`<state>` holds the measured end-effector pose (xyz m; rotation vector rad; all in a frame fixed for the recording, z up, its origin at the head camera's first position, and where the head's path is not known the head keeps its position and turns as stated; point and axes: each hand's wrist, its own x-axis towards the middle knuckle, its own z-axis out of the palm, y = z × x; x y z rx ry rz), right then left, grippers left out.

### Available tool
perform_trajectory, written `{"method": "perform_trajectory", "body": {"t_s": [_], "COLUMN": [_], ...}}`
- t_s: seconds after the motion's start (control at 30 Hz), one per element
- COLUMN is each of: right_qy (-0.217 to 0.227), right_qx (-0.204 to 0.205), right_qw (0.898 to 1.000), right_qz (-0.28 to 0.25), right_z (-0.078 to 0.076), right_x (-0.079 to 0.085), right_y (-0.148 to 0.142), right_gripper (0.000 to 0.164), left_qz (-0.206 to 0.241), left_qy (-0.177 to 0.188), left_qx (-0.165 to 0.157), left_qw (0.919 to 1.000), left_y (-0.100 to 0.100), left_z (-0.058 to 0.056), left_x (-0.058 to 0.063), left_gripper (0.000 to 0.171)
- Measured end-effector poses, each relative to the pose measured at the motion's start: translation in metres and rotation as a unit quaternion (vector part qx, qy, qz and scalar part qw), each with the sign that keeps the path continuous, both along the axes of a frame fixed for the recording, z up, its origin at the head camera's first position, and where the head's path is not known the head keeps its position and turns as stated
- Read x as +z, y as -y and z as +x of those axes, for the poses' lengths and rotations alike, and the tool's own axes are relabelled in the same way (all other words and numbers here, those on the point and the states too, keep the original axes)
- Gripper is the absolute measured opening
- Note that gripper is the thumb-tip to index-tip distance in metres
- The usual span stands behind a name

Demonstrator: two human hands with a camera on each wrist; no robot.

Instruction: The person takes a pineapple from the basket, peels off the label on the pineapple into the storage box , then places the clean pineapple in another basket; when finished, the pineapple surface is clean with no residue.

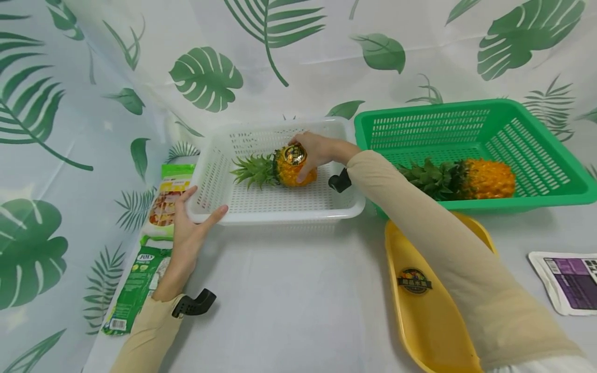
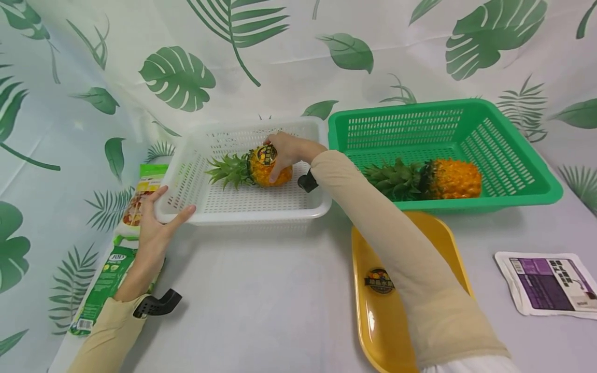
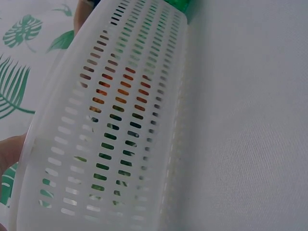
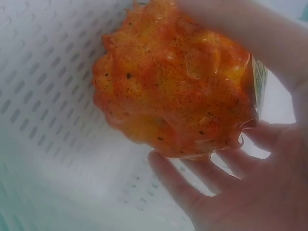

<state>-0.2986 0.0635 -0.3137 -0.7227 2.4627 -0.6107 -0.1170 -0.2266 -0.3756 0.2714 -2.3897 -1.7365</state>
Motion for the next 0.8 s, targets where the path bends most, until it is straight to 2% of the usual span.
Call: {"method": "perform_trajectory", "body": {"t_s": [0.6, 0.8], "right_qy": [0.018, -0.003], "right_qx": [0.015, 0.021], "right_qw": [0.999, 0.999], "right_qz": [-0.027, -0.026], "right_z": [0.0023, 0.0036], "right_x": [-0.0029, -0.0039], "right_y": [-0.0017, -0.0020], "right_gripper": [0.097, 0.096], "left_qz": [0.009, 0.019], "left_qy": [-0.002, 0.002], "left_qx": [0.004, 0.003], "left_qw": [1.0000, 0.9998], "left_y": [-0.0010, -0.0022], "left_z": [0.0003, 0.0005], "left_x": [0.0029, 0.0012], "left_gripper": [0.087, 0.087]}}
